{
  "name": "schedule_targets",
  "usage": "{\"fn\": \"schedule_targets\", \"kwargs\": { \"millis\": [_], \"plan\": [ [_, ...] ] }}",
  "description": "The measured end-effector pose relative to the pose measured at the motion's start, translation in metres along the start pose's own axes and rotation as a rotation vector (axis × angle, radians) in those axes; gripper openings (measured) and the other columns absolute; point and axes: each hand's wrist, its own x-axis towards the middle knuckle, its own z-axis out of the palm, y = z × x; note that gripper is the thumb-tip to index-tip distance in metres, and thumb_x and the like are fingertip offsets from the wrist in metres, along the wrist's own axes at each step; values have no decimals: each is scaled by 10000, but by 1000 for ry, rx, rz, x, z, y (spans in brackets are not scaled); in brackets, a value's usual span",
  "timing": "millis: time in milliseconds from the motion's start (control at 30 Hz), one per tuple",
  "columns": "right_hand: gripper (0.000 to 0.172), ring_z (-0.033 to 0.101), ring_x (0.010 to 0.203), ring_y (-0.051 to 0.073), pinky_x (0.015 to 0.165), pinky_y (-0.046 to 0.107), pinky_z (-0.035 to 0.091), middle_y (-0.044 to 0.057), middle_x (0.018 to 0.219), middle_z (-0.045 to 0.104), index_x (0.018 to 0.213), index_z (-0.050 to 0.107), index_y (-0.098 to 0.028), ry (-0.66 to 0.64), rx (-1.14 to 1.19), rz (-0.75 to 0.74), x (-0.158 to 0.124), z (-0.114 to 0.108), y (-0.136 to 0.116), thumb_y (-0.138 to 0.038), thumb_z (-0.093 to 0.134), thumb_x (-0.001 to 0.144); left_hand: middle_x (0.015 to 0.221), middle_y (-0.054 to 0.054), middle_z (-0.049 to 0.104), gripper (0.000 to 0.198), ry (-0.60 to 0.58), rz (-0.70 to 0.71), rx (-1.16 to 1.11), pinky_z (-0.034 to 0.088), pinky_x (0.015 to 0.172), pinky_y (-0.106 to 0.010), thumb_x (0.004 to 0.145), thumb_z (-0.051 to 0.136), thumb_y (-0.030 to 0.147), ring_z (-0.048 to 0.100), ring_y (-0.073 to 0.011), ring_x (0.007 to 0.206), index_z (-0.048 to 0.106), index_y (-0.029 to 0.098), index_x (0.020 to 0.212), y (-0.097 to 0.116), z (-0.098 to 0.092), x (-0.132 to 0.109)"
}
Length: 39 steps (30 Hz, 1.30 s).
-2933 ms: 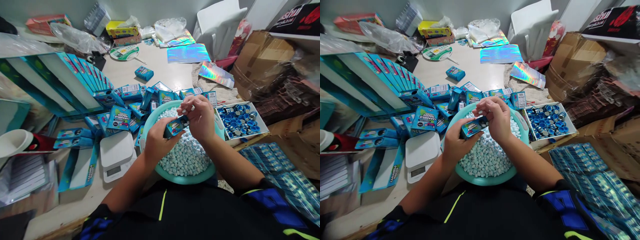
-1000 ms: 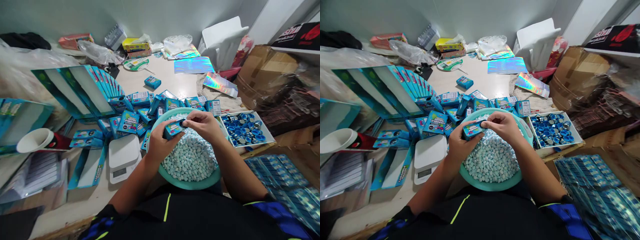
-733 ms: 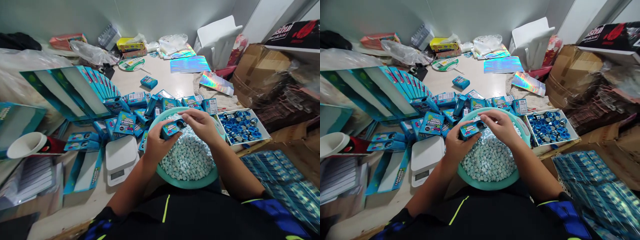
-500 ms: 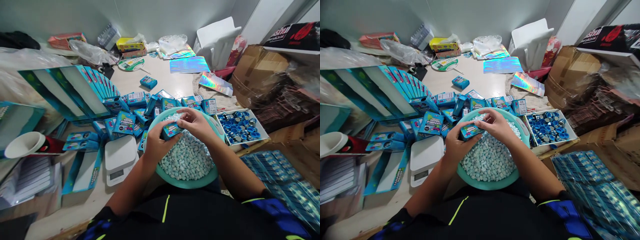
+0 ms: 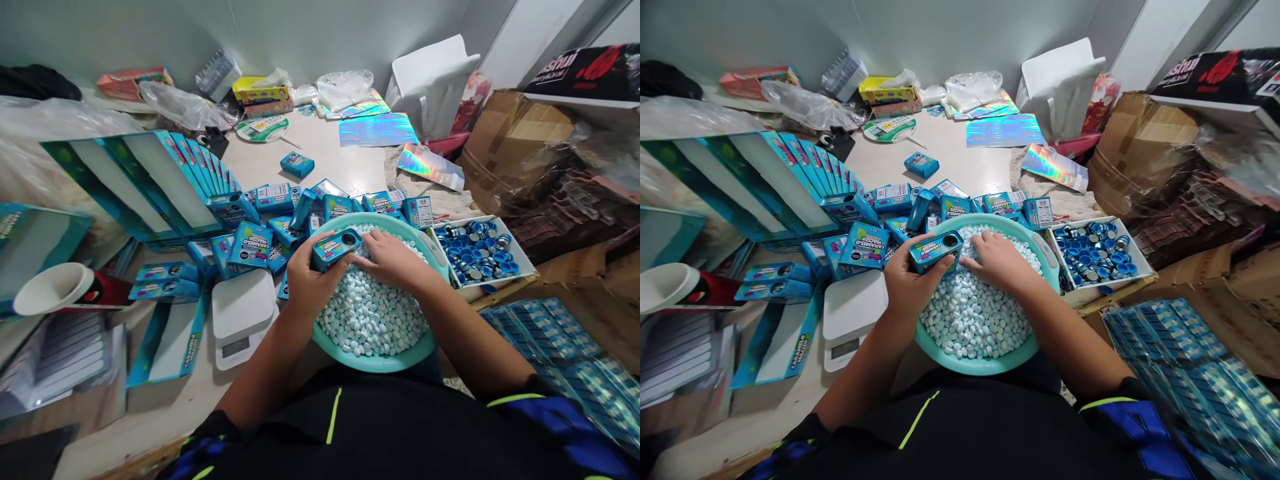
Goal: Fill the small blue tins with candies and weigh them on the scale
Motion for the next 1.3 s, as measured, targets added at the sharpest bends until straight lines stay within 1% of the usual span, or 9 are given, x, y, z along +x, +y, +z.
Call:
{"fn": "schedule_targets", "kwargs": {
  "millis": [200,333,467,600,767,900,1067,1167,1300],
  "plan": [
    [189,603,876,205,745,299,405,94,973,691,953,655,-189,11,221,13,8,-2,3,-360,579,979,1076,-60,793,411,-34,29,-15,668,876,-402,782,878,357,769,-235,975,735,223,1143,3,0,1],
    [223,472,658,141,603,292,285,25,730,602,741,557,-192,53,377,103,5,-10,7,-332,574,913,1104,-60,791,419,-47,34,-17,664,907,-416,789,879,356,768,-239,1001,734,231,1161,3,0,0],
    [309,436,564,114,555,280,305,-11,607,522,673,540,-198,273,757,140,2,-19,6,-416,556,891,1128,-65,788,430,-115,87,-11,658,937,-439,792,885,367,764,-255,1042,739,241,1177,3,-1,1],
    [242,433,515,99,508,265,329,-22,637,540,789,542,-214,531,1221,135,4,-23,-9,-438,551,878,1141,-64,788,418,-277,255,-17,660,942,-433,828,861,331,766,-244,1040,727,257,1217,4,-2,4],
    [202,477,571,116,548,271,396,-11,694,504,856,474,-237,667,1414,105,6,-16,-33,-435,503,885,1139,-77,791,424,-281,333,10,671,908,-434,833,859,287,773,-254,1017,708,242,1227,9,3,1],
    [253,523,641,142,617,294,452,3,740,494,881,418,-246,731,1349,118,7,-11,-37,-497,450,898,1150,-95,782,441,-205,342,35,670,931,-456,837,855,272,768,-278,1051,692,225,1243,13,9,-6],
    [304,560,698,158,676,318,493,11,754,494,874,392,-248,765,1309,82,5,-12,-33,-550,422,894,1187,-48,773,422,-209,311,44,666,972,-440,870,828,307,762,-259,1076,669,272,1259,14,12,-5],
    [262,579,709,162,713,328,512,0,721,478,859,412,-249,756,1372,66,3,-15,-36,-507,433,898,1197,-59,770,429,-204,325,43,659,988,-433,874,826,294,754,-252,1099,655,257,1266,14,13,-2],
    [167,596,716,149,752,319,531,-11,693,481,827,493,-235,792,1570,60,-1,-19,-42,-394,505,878,1205,-84,764,497,-226,424,-6,659,984,-419,851,850,264,751,-248,1103,630,242,1296,13,14,0]
  ]
}}
